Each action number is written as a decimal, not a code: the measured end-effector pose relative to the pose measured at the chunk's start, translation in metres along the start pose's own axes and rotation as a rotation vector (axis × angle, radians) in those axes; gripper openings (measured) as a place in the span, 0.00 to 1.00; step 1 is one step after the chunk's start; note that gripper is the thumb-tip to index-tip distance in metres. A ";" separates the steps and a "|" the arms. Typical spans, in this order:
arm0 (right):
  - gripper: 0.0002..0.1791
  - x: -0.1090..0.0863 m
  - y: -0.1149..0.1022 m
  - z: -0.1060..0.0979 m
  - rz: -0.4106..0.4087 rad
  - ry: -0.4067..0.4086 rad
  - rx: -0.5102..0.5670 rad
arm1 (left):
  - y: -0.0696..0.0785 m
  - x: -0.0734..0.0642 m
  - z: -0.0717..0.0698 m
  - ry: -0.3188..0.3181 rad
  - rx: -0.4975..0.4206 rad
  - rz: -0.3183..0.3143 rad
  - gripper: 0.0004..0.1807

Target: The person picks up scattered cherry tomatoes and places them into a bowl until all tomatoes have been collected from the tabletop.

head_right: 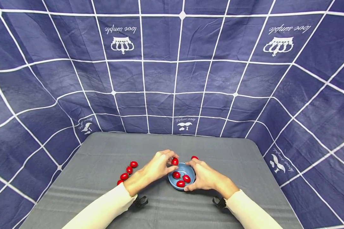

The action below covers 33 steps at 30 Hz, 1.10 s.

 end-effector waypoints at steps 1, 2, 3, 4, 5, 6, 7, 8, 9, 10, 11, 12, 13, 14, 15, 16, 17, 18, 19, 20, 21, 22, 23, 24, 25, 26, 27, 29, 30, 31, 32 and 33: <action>0.55 0.000 0.000 0.000 0.003 -0.002 0.005 | 0.001 0.001 0.001 -0.002 0.002 0.000 0.19; 0.55 0.000 0.001 0.000 0.006 -0.004 0.009 | 0.002 0.002 0.001 -0.004 0.002 0.000 0.19; 0.55 0.000 0.001 0.000 0.007 -0.005 0.010 | 0.002 0.002 0.002 -0.006 0.006 0.001 0.19; 0.55 0.000 0.001 0.000 0.007 -0.004 0.007 | 0.003 0.003 0.002 -0.006 0.012 0.000 0.19; 0.55 0.000 0.001 0.000 0.007 -0.003 0.007 | 0.004 0.004 0.002 -0.007 0.017 0.000 0.19; 0.55 0.000 0.001 0.000 0.007 -0.003 0.009 | 0.005 0.005 0.003 -0.009 0.028 -0.001 0.19; 0.55 0.000 0.001 0.000 0.005 -0.003 0.009 | 0.005 0.005 0.004 -0.014 0.037 -0.002 0.19; 0.55 0.000 0.001 0.000 0.003 -0.002 0.007 | 0.006 0.006 0.004 -0.019 0.049 -0.005 0.19; 0.55 -0.001 0.001 0.000 0.002 -0.002 0.006 | 0.007 0.007 0.005 -0.025 0.064 -0.010 0.20; 0.55 -0.001 0.001 0.000 0.003 -0.001 0.005 | 0.007 0.007 0.006 -0.032 0.076 -0.019 0.20; 0.55 -0.001 0.001 0.000 0.003 0.000 0.004 | 0.007 0.008 0.008 -0.038 0.090 -0.029 0.20; 0.55 -0.001 0.001 0.000 0.003 0.000 0.004 | 0.007 0.008 0.009 -0.046 0.100 -0.039 0.20; 0.56 -0.001 0.001 0.000 0.003 0.001 0.003 | 0.007 0.008 0.010 -0.053 0.111 -0.050 0.21; 0.56 -0.001 0.001 0.000 0.006 0.001 0.005 | 0.006 0.009 0.011 -0.058 0.122 -0.060 0.21; 0.56 -0.001 0.001 0.000 0.006 0.001 0.008 | 0.006 0.009 0.012 -0.063 0.127 -0.068 0.21; 0.56 -0.001 0.002 0.001 0.008 0.000 0.010 | 0.006 0.009 0.013 -0.065 0.133 -0.075 0.21; 0.56 -0.001 0.002 0.001 0.007 -0.001 0.015 | 0.007 0.009 0.013 -0.067 0.135 -0.078 0.21; 0.56 0.000 0.002 0.001 0.008 -0.003 0.019 | 0.007 0.010 0.014 -0.069 0.137 -0.080 0.21; 0.56 0.000 0.002 0.001 0.008 -0.004 0.021 | 0.007 0.010 0.014 -0.070 0.143 -0.083 0.21; 0.56 0.000 0.003 0.002 0.008 -0.005 0.023 | 0.008 0.010 0.014 -0.069 0.147 -0.084 0.21; 0.56 0.000 0.003 0.002 0.006 -0.006 0.026 | 0.008 0.010 0.015 -0.069 0.152 -0.085 0.21; 0.55 0.000 0.003 0.002 0.006 -0.008 0.028 | 0.008 0.010 0.015 -0.069 0.157 -0.087 0.21; 0.55 0.000 0.002 0.002 0.005 -0.009 0.031 | 0.008 0.010 0.015 -0.069 0.161 -0.089 0.21; 0.55 0.000 0.002 0.002 0.004 -0.009 0.032 | 0.008 0.010 0.015 -0.069 0.167 -0.091 0.21; 0.55 0.000 0.002 0.002 0.003 -0.009 0.033 | 0.008 0.010 0.016 -0.070 0.172 -0.094 0.20; 0.55 0.000 0.002 0.002 0.003 -0.010 0.037 | 0.008 0.010 0.016 -0.070 0.176 -0.096 0.20; 0.55 0.000 0.002 0.002 0.003 -0.010 0.038 | 0.008 0.010 0.016 -0.071 0.178 -0.097 0.20; 0.54 0.000 0.002 0.002 0.003 -0.010 0.040 | 0.008 0.011 0.016 -0.072 0.181 -0.099 0.20; 0.54 0.000 0.002 0.001 0.003 -0.010 0.040 | 0.008 0.011 0.016 -0.073 0.182 -0.099 0.20; 0.54 0.000 0.002 0.001 0.004 -0.010 0.042 | 0.008 0.011 0.017 -0.076 0.181 -0.100 0.21; 0.54 0.000 0.002 0.001 0.005 -0.010 0.040 | 0.008 0.011 0.017 -0.079 0.180 -0.101 0.21; 0.54 0.000 0.002 0.002 0.007 -0.011 0.040 | 0.007 0.011 0.018 -0.085 0.181 -0.104 0.22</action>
Point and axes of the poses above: each hand's wrist, its own x-axis towards the middle knuckle, its own z-axis out of the palm, y = z × x, the point moved 9 cm from there along x, towards the middle knuckle, and after that the axes turned 14 degrees about -y, right-handed, at the moved point
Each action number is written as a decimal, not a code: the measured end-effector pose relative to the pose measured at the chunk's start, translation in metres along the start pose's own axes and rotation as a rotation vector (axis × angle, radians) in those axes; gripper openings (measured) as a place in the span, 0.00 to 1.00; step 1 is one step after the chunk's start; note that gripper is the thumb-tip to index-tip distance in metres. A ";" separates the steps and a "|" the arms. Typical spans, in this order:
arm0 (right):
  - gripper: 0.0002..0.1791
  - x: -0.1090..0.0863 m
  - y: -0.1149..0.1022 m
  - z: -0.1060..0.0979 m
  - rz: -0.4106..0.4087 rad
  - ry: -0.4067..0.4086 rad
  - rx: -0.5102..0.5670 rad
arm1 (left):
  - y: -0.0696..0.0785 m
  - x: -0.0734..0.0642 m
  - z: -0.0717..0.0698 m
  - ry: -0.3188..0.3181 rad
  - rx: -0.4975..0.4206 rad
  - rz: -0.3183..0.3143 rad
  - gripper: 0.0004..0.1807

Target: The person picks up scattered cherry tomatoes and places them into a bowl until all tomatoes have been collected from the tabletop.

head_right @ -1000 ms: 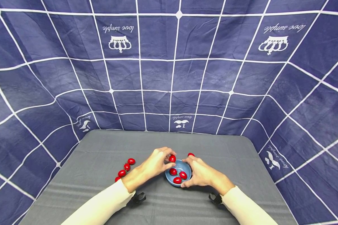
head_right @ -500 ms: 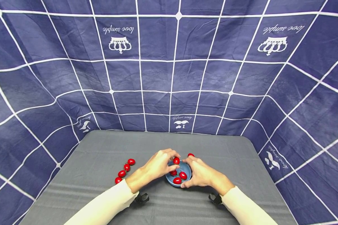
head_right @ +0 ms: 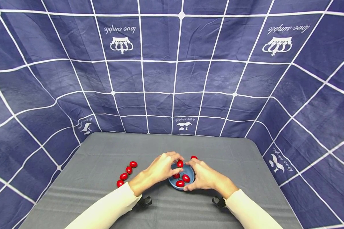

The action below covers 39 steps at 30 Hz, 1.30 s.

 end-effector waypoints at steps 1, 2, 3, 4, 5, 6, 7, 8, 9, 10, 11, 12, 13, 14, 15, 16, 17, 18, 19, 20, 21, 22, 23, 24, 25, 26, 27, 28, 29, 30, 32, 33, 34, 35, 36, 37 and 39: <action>0.55 0.000 0.000 0.000 0.002 -0.001 -0.001 | 0.000 0.000 0.001 -0.006 -0.001 -0.003 0.23; 0.55 0.000 0.000 0.000 0.004 -0.002 -0.004 | -0.001 0.000 0.001 -0.014 -0.001 -0.006 0.24; 0.55 0.000 0.000 0.000 0.005 -0.003 -0.006 | -0.001 0.000 0.002 -0.021 0.000 -0.010 0.25; 0.56 0.000 -0.001 0.000 0.005 -0.004 -0.009 | -0.002 0.000 0.003 -0.028 0.001 -0.014 0.26; 0.56 0.000 -0.001 0.000 0.005 -0.005 -0.012 | -0.002 0.000 0.004 -0.034 0.002 -0.018 0.26; 0.56 0.000 -0.001 0.000 0.003 -0.005 -0.013 | -0.002 0.000 0.004 -0.039 0.003 -0.021 0.27; 0.56 0.000 -0.001 0.000 0.000 -0.004 -0.017 | -0.002 -0.001 0.004 -0.041 0.002 -0.020 0.27; 0.56 0.000 -0.002 0.000 -0.003 -0.002 -0.020 | -0.003 -0.001 0.004 -0.041 0.003 -0.019 0.27; 0.56 0.000 -0.002 0.000 -0.004 0.000 -0.022 | -0.003 -0.001 0.004 -0.041 0.006 -0.018 0.27; 0.56 0.000 -0.002 0.000 -0.006 0.001 -0.025 | -0.003 -0.002 0.004 -0.041 0.009 -0.017 0.27; 0.56 0.000 -0.001 0.000 -0.007 0.004 -0.029 | -0.003 -0.002 0.004 -0.042 0.010 -0.018 0.27; 0.56 0.000 -0.001 0.000 -0.008 0.006 -0.034 | -0.004 -0.002 0.004 -0.042 0.011 -0.019 0.27; 0.55 0.000 -0.001 0.000 -0.006 0.006 -0.037 | -0.004 -0.002 0.004 -0.041 0.011 -0.020 0.27; 0.55 0.000 0.000 0.000 -0.001 0.004 -0.040 | -0.005 -0.002 0.003 -0.041 0.011 -0.023 0.27; 0.55 0.000 0.001 0.001 0.004 0.002 -0.042 | -0.006 -0.002 0.003 -0.041 0.010 -0.026 0.27; 0.55 0.000 0.001 0.001 0.008 0.000 -0.044 | -0.006 -0.003 0.003 -0.040 0.009 -0.029 0.27; 0.55 0.000 0.002 0.001 0.012 -0.002 -0.044 | -0.006 -0.003 0.003 -0.035 0.012 -0.030 0.27; 0.55 0.000 0.003 0.001 0.015 -0.004 -0.044 | -0.007 -0.003 0.002 -0.032 0.012 -0.029 0.27; 0.55 0.000 0.003 0.001 0.020 -0.005 -0.042 | -0.007 -0.004 0.002 -0.029 0.013 -0.029 0.27; 0.56 0.000 0.004 0.001 0.021 -0.006 -0.042 | -0.007 -0.005 0.001 -0.025 0.016 -0.029 0.27; 0.56 0.000 0.004 0.001 0.020 -0.006 -0.041 | -0.007 -0.005 0.001 -0.021 0.018 -0.028 0.27; 0.56 0.000 0.004 0.001 0.019 -0.005 -0.042 | -0.007 -0.006 0.000 -0.014 0.024 -0.026 0.26; 0.56 0.000 0.004 0.001 0.018 -0.004 -0.041 | -0.007 -0.007 -0.001 -0.010 0.026 -0.024 0.26; 0.56 0.000 0.003 0.001 0.016 -0.003 -0.040 | -0.008 -0.007 -0.001 -0.008 0.022 -0.023 0.26; 0.56 0.000 0.003 0.001 0.016 -0.003 -0.038 | -0.008 -0.008 -0.002 -0.003 0.026 -0.022 0.26; 0.56 0.000 0.003 0.002 0.015 -0.003 -0.038 | -0.009 -0.009 -0.003 0.001 0.027 -0.021 0.26; 0.56 0.000 0.003 0.001 0.013 -0.002 -0.038 | -0.009 -0.010 -0.003 0.004 0.024 -0.019 0.26; 0.56 0.000 0.002 0.001 0.010 0.000 -0.038 | -0.010 -0.010 -0.004 0.006 0.023 -0.019 0.26; 0.56 0.000 0.002 0.001 0.007 0.001 -0.035 | -0.011 -0.011 -0.004 0.006 0.023 -0.020 0.26; 0.56 0.000 0.001 0.001 0.006 0.003 -0.034 | -0.012 -0.012 -0.004 0.011 0.025 -0.020 0.26; 0.56 0.000 0.000 0.000 0.002 0.006 -0.035 | -0.013 -0.013 -0.006 0.018 0.029 -0.021 0.25; 0.56 -0.001 0.000 -0.001 0.000 0.008 -0.035 | -0.014 -0.014 -0.007 0.021 0.027 -0.019 0.25; 0.56 -0.001 -0.001 -0.001 -0.001 0.010 -0.036 | -0.014 -0.015 -0.007 0.027 0.031 -0.018 0.25; 0.56 0.000 -0.001 -0.001 -0.001 0.011 -0.036 | -0.015 -0.016 -0.008 0.029 0.034 -0.017 0.25; 0.56 0.000 -0.001 -0.001 -0.001 0.011 -0.037 | -0.016 -0.016 -0.008 0.031 0.031 -0.016 0.24; 0.56 0.000 -0.001 -0.001 -0.004 0.011 -0.039 | -0.017 -0.017 -0.008 0.028 0.031 -0.019 0.25; 0.55 0.000 -0.001 -0.001 -0.009 0.012 -0.044 | -0.020 -0.018 -0.008 0.027 0.035 -0.023 0.25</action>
Point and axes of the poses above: each hand's wrist, its own x-axis towards the middle knuckle, its own z-axis out of the palm, y = z × x, the point moved 9 cm from there along x, towards the middle knuckle, and after that the axes turned 14 degrees about -y, right-handed, at the moved point
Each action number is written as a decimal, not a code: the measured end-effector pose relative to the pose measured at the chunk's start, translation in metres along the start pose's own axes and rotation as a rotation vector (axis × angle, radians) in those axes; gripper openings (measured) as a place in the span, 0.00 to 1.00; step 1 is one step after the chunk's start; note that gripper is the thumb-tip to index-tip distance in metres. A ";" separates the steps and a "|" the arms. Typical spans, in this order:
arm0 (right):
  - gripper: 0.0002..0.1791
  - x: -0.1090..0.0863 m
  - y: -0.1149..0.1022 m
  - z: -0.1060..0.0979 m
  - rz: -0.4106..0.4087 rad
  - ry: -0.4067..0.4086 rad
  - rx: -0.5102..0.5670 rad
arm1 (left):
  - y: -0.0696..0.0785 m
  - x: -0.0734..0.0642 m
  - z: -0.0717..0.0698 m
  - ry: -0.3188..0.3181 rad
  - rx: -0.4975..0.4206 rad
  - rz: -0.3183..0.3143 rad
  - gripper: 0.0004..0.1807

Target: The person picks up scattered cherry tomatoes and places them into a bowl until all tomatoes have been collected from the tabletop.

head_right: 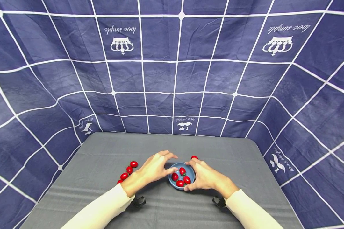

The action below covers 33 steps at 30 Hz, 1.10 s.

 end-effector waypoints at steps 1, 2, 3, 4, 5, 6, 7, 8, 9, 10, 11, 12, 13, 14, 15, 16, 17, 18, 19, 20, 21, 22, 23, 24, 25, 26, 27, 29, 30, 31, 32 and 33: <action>0.55 0.000 0.000 0.000 -0.002 0.000 -0.003 | -0.001 -0.001 0.000 0.001 0.006 -0.003 0.25; 0.54 0.000 0.000 0.000 -0.003 0.000 -0.005 | -0.002 -0.002 0.000 -0.002 0.007 -0.007 0.25; 0.54 0.000 0.000 0.001 -0.005 0.000 -0.007 | -0.003 -0.003 -0.001 -0.001 0.006 -0.009 0.25; 0.54 0.000 0.000 0.001 -0.007 0.001 -0.007 | -0.004 -0.004 -0.001 0.000 0.010 -0.012 0.25; 0.54 0.000 0.000 0.001 -0.006 0.000 -0.006 | -0.006 -0.005 -0.002 0.002 0.010 -0.013 0.25; 0.54 0.000 0.001 0.001 -0.004 -0.001 -0.003 | -0.007 -0.006 -0.002 0.004 0.007 -0.015 0.25; 0.54 0.000 0.001 0.002 -0.002 -0.002 0.003 | -0.008 -0.007 -0.003 0.010 0.008 -0.017 0.25; 0.54 0.000 0.002 0.002 -0.002 -0.003 0.008 | -0.010 -0.008 -0.004 0.014 0.008 -0.020 0.25; 0.54 0.000 0.002 0.002 -0.002 -0.004 0.014 | -0.011 -0.010 -0.005 0.021 0.010 -0.022 0.24; 0.54 0.000 0.003 0.002 0.000 -0.005 0.021 | -0.012 -0.011 -0.007 0.027 0.016 -0.026 0.24; 0.54 0.000 0.003 0.002 0.000 -0.006 0.026 | -0.013 -0.012 -0.008 0.034 0.019 -0.028 0.24; 0.54 0.000 0.003 0.002 -0.002 -0.007 0.030 | -0.014 -0.013 -0.009 0.040 0.021 -0.029 0.24; 0.54 0.000 0.004 0.002 -0.003 -0.006 0.036 | -0.015 -0.014 -0.011 0.047 0.025 -0.030 0.24; 0.54 0.000 0.004 0.002 -0.005 -0.005 0.038 | -0.016 -0.016 -0.012 0.052 0.028 -0.029 0.24; 0.54 0.000 0.004 0.002 -0.006 -0.005 0.042 | -0.017 -0.017 -0.013 0.053 0.027 -0.031 0.24; 0.54 0.000 0.003 0.002 -0.008 -0.004 0.044 | -0.018 -0.018 -0.014 0.055 0.028 -0.034 0.24; 0.54 0.000 0.003 0.002 -0.009 -0.004 0.046 | -0.020 -0.019 -0.015 0.056 0.028 -0.036 0.24; 0.54 0.000 0.003 0.002 -0.009 -0.002 0.048 | -0.021 -0.021 -0.016 0.058 0.026 -0.038 0.24; 0.54 0.000 0.003 0.001 -0.008 -0.001 0.048 | -0.023 -0.022 -0.017 0.059 0.025 -0.041 0.24; 0.54 0.000 0.003 0.001 -0.006 0.000 0.047 | -0.025 -0.023 -0.017 0.058 0.023 -0.044 0.24; 0.54 0.000 0.003 0.001 -0.005 0.000 0.046 | -0.027 -0.024 -0.017 0.057 0.022 -0.048 0.25; 0.53 0.000 0.003 0.001 -0.004 0.000 0.046 | -0.028 -0.025 -0.018 0.062 0.027 -0.048 0.25; 0.54 0.000 0.004 0.001 -0.002 0.001 0.044 | -0.030 -0.026 -0.018 0.067 0.029 -0.046 0.24; 0.54 0.000 0.004 0.001 0.000 0.001 0.044 | -0.031 -0.027 -0.019 0.069 0.030 -0.046 0.25; 0.54 -0.001 0.004 0.001 0.001 0.001 0.045 | -0.032 -0.028 -0.020 0.070 0.031 -0.047 0.25; 0.54 -0.001 0.004 0.000 0.004 0.000 0.045 | -0.034 -0.029 -0.020 0.072 0.034 -0.050 0.25; 0.54 -0.001 0.003 0.000 0.005 0.000 0.044 | -0.036 -0.030 -0.021 0.074 0.032 -0.054 0.25; 0.54 -0.001 0.003 0.000 0.005 0.001 0.040 | -0.041 -0.032 -0.021 0.069 0.024 -0.066 0.25; 0.54 -0.001 0.003 0.001 0.004 0.001 0.040 | -0.044 -0.033 -0.021 0.065 0.016 -0.075 0.26; 0.54 -0.001 0.003 0.001 0.003 0.002 0.038 | -0.047 -0.035 -0.021 0.065 0.015 -0.084 0.26; 0.54 0.000 0.003 0.001 0.003 0.002 0.038 | -0.050 -0.036 -0.021 0.068 0.016 -0.089 0.26; 0.54 0.000 0.003 0.001 0.001 0.003 0.041 | -0.053 -0.037 -0.021 0.068 0.012 -0.094 0.26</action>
Point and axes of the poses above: each hand's wrist, its own x-axis towards the middle knuckle, its own z-axis out of the palm, y = z × x, the point moved 9 cm from there along x, towards the middle knuckle, and after that the axes turned 14 degrees about -y, right-handed, at the moved point
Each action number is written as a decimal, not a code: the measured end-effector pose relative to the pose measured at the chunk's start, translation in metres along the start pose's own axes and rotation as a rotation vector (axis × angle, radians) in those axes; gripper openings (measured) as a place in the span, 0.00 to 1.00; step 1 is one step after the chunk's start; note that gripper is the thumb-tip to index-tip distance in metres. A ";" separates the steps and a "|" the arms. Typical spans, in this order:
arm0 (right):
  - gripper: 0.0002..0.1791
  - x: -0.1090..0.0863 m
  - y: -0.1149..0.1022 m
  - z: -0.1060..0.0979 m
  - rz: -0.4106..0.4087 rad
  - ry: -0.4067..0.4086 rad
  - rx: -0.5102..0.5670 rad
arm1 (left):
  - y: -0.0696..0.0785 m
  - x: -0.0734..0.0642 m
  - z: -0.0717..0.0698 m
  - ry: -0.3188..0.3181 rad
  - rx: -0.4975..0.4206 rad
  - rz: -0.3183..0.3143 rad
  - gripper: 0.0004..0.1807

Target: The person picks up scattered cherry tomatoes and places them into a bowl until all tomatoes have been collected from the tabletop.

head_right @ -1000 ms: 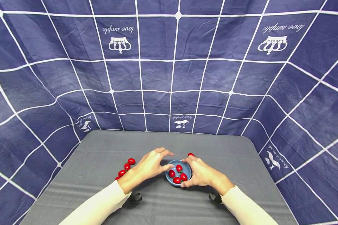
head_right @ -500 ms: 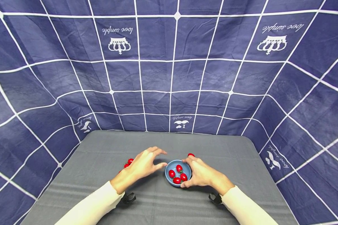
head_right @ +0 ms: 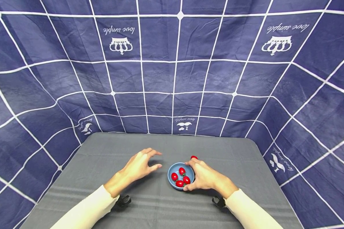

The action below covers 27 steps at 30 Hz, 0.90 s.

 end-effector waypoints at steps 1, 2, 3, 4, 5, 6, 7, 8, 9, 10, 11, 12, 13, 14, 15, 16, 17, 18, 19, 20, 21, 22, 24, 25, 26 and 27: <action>0.54 0.000 0.000 0.000 0.000 0.001 0.002 | -0.003 -0.001 0.000 0.003 0.002 -0.005 0.26; 0.54 0.000 0.000 0.000 -0.002 0.002 0.006 | -0.005 -0.002 -0.001 0.003 0.000 -0.013 0.26; 0.54 0.000 0.000 0.000 0.000 0.002 0.008 | -0.008 -0.004 -0.001 0.004 -0.001 -0.020 0.26; 0.54 0.000 0.000 0.000 0.000 0.002 0.011 | -0.011 -0.005 -0.001 0.002 0.000 -0.029 0.26; 0.54 0.000 0.000 0.001 0.002 0.001 0.019 | -0.014 -0.007 -0.001 0.000 -0.004 -0.038 0.27; 0.54 0.000 0.000 0.001 0.001 0.001 0.024 | -0.017 -0.009 -0.001 -0.005 -0.010 -0.051 0.27; 0.54 0.000 0.000 0.001 0.000 -0.001 0.029 | -0.021 -0.011 0.000 -0.008 -0.012 -0.063 0.27; 0.54 0.000 0.000 0.001 -0.001 -0.001 0.032 | -0.025 -0.012 0.001 -0.014 -0.014 -0.075 0.27; 0.54 0.000 0.000 0.001 0.002 -0.002 0.034 | -0.028 -0.014 0.001 -0.015 -0.012 -0.084 0.27; 0.54 0.000 0.000 0.001 0.001 -0.003 0.038 | -0.031 -0.016 0.001 -0.010 -0.006 -0.089 0.27; 0.54 0.000 0.000 0.001 0.003 -0.003 0.039 | -0.035 -0.017 0.001 -0.005 -0.001 -0.094 0.27; 0.54 0.000 0.000 0.001 0.002 -0.002 0.036 | -0.038 -0.019 0.002 -0.003 0.004 -0.098 0.27; 0.54 0.000 0.000 0.000 0.004 -0.001 0.034 | -0.040 -0.020 0.001 0.001 0.011 -0.101 0.26; 0.54 0.000 0.000 0.000 0.006 0.000 0.031 | -0.043 -0.022 0.001 0.006 0.017 -0.103 0.26; 0.55 0.000 0.000 0.000 0.007 0.001 0.029 | -0.046 -0.023 0.001 0.011 0.022 -0.105 0.26; 0.55 0.000 0.000 0.000 0.008 0.001 0.029 | -0.048 -0.024 0.000 0.014 0.025 -0.109 0.26; 0.55 0.000 0.000 0.000 0.010 0.001 0.028 | -0.051 -0.026 0.001 0.010 0.025 -0.115 0.26; 0.55 0.000 0.000 0.000 0.012 0.002 0.025 | -0.054 -0.027 0.001 0.004 0.025 -0.124 0.27; 0.55 0.000 0.000 0.000 0.014 0.001 0.027 | -0.057 -0.029 0.001 -0.002 0.025 -0.136 0.27; 0.55 0.000 -0.001 0.000 0.014 0.001 0.027 | -0.060 -0.030 0.002 -0.008 0.023 -0.148 0.27; 0.55 0.000 -0.001 0.000 0.014 0.000 0.028 | -0.063 -0.032 0.002 -0.014 0.020 -0.161 0.27; 0.55 0.000 0.000 0.001 0.015 -0.001 0.029 | -0.067 -0.034 0.003 -0.022 0.015 -0.176 0.27; 0.55 0.000 -0.001 0.001 0.014 0.000 0.027 | -0.073 -0.037 0.004 -0.042 0.000 -0.203 0.27; 0.55 0.000 -0.001 0.001 0.012 0.000 0.027 | -0.076 -0.038 0.005 -0.048 -0.006 -0.213 0.28; 0.55 -0.001 -0.001 0.001 0.012 0.002 0.022 | -0.079 -0.039 0.005 -0.053 -0.013 -0.220 0.28; 0.55 -0.001 -0.001 0.001 0.013 0.004 0.018 | -0.081 -0.040 0.005 -0.056 -0.018 -0.226 0.28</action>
Point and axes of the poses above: each hand's wrist, its own x-axis towards the middle knuckle, its own z-axis out of the palm, y = z × x, the point moved 9 cm from there along x, towards the middle knuckle, and after that the axes turned 14 degrees about -y, right-handed, at the moved point
